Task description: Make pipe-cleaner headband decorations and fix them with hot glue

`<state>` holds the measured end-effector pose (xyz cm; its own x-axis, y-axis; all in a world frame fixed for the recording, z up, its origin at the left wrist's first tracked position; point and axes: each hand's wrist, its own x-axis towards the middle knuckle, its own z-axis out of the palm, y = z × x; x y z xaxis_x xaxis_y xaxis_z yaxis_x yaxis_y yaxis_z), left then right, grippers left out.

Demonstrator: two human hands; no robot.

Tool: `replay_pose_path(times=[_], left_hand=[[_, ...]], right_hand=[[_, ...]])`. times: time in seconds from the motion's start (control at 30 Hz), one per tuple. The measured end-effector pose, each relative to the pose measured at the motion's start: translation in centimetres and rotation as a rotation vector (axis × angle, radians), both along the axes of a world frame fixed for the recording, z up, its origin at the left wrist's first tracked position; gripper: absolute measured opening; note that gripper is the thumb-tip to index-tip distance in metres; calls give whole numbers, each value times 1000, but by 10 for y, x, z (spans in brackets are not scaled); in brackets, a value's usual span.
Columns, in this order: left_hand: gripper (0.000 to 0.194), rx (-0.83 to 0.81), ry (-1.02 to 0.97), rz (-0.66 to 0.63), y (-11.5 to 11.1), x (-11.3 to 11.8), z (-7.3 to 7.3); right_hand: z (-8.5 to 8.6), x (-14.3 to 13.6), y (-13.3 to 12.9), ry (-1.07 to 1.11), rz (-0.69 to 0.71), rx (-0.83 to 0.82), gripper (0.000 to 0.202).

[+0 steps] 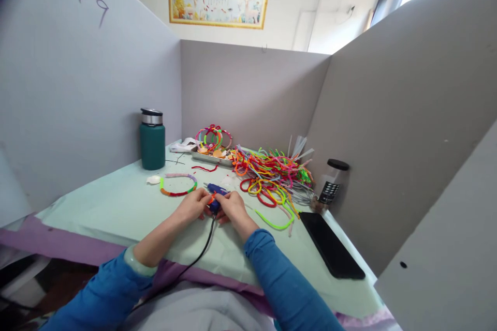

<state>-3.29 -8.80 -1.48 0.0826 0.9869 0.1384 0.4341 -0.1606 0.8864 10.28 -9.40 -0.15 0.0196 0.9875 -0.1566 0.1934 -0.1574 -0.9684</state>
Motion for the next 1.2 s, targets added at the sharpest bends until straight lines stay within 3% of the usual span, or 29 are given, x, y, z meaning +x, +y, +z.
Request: replay_pose_path(times=[0.13,0.27,0.33,0.43,0.5,0.63,0.73,0.83,1.03,1.2], left_hand=[[9,78,-41,22,-10,6,16],[15,134,-284,109,-13,-4,40],[21,152,-399,123,-9,-16,51],[26,102,-543,156,6,-39,59],[25,94,-588,181,16,-53,59],[17,35,-613,167,30,-67,48],[13,-50,-623,147,32,-67,41],[13,-86,-640,152,31,-64,38],[14,-113,-657,149,25,-61,42],[13,-120,-639,141,21,-59,45]], right_hand=[[0,-1,1,282,-52,40,22],[9,0,0,463,-214,313,36],[14,1,-2,566,-154,392,39],[17,2,-6,700,71,266,34],[18,2,-7,712,96,269,30],[19,2,-8,708,56,459,31],[20,3,-10,658,125,406,31],[20,3,-13,497,94,444,34],[13,0,-13,259,162,449,32],[10,0,-13,236,177,453,33]])
